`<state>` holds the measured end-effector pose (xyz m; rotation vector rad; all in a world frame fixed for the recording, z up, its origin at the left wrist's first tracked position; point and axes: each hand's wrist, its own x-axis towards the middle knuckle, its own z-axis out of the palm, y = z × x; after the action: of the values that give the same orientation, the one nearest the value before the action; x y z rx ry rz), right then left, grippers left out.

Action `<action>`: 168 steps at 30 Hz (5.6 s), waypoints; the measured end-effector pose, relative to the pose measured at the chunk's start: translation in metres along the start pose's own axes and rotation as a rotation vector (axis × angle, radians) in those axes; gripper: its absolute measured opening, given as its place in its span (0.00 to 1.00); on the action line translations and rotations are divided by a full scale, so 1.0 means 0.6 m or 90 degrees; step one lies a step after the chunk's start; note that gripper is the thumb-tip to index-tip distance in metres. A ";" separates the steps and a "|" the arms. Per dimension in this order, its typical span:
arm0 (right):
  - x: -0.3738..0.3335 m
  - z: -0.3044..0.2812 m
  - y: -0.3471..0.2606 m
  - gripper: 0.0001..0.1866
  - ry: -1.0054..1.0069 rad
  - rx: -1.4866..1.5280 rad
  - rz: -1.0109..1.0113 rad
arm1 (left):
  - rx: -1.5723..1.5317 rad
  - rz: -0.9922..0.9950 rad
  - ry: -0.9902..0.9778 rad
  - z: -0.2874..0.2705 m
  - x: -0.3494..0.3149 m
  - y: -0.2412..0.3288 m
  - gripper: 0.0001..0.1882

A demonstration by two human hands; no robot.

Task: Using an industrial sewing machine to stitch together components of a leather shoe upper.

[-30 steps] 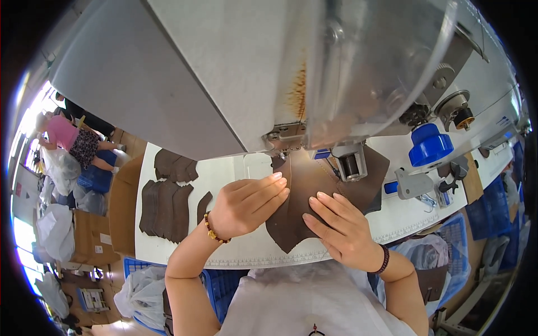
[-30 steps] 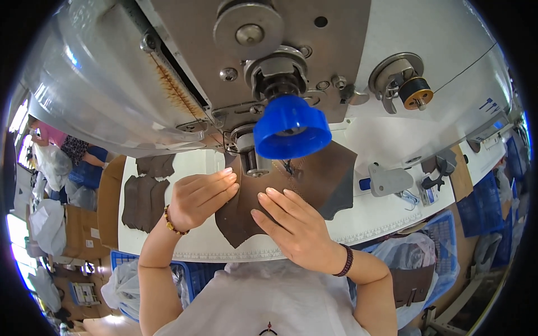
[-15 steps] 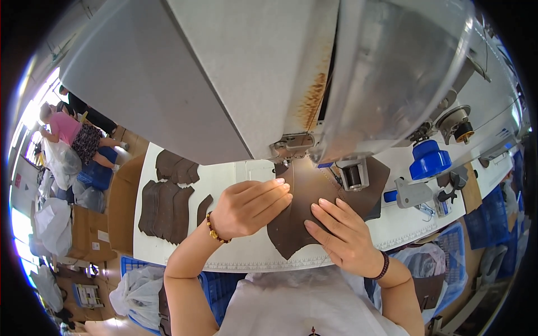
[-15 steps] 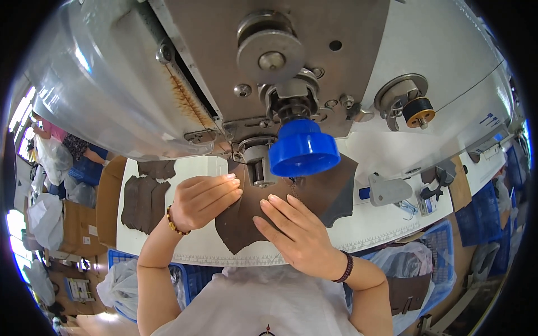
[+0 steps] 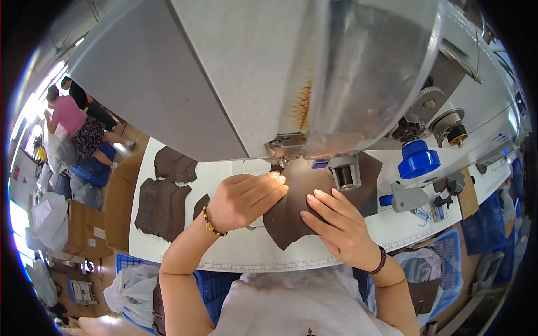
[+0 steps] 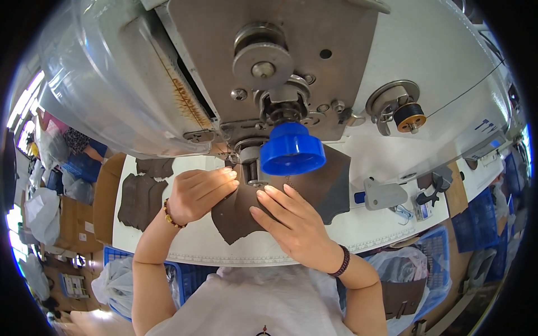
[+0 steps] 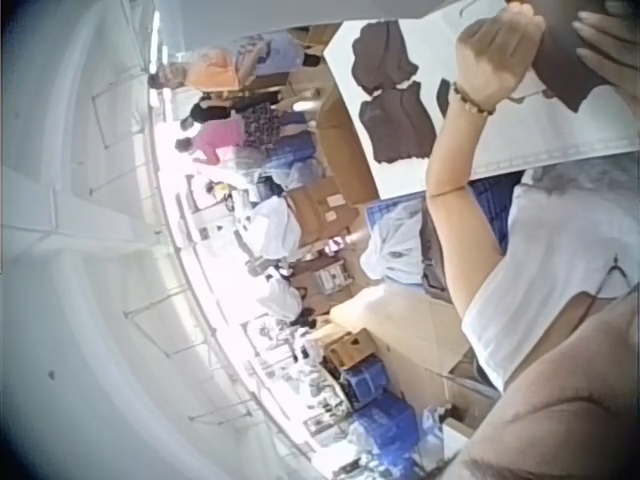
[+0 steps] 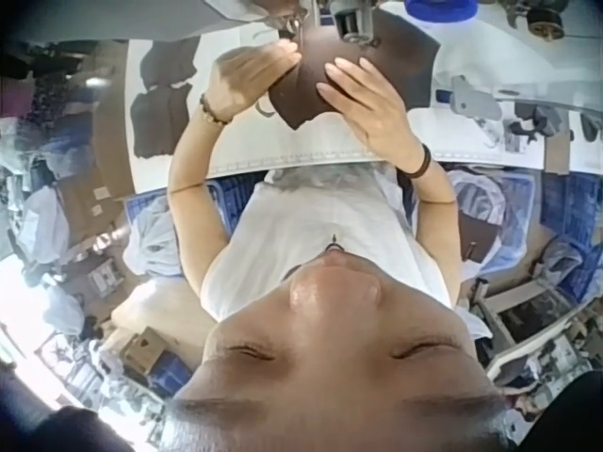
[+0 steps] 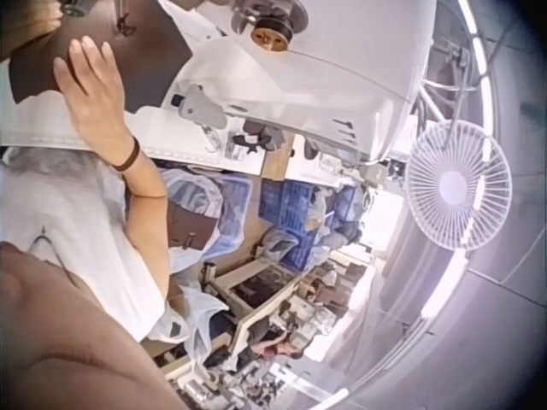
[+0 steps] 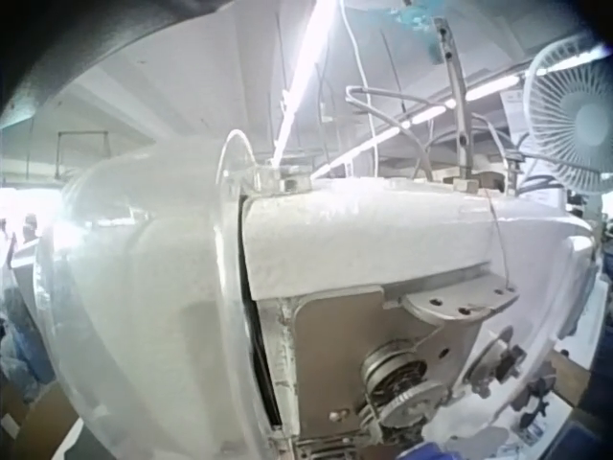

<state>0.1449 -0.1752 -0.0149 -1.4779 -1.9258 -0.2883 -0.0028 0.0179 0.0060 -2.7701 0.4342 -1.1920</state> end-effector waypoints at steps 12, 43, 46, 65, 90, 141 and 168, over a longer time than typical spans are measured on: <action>0.014 -0.018 0.029 0.22 -0.037 0.036 -0.007 | -0.022 -0.055 0.003 0.010 0.004 -0.001 0.15; 0.017 0.024 0.026 0.16 0.109 -0.083 -0.032 | 0.018 -0.046 -0.025 -0.008 -0.004 0.042 0.12; 0.019 0.023 0.025 0.17 0.106 -0.068 -0.035 | 0.048 -0.050 -0.035 -0.007 -0.007 0.043 0.11; 0.029 0.008 0.052 0.18 0.043 0.000 0.005 | 0.057 -0.037 0.025 0.008 0.002 0.021 0.12; 0.044 0.027 0.073 0.20 0.127 0.024 -0.003 | 0.061 -0.055 0.048 0.013 0.013 0.048 0.14; 0.041 0.025 0.091 0.29 0.088 -0.182 0.003 | 0.084 -0.009 0.009 0.014 0.023 0.011 0.10; 0.048 0.042 0.058 0.24 0.079 -0.322 0.040 | 0.032 -0.041 0.008 0.018 0.004 -0.021 0.13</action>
<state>0.1639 -0.1277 -0.0230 -1.7841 -1.7788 -0.8672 0.0090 0.0288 0.0028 -2.7553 0.3140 -1.2167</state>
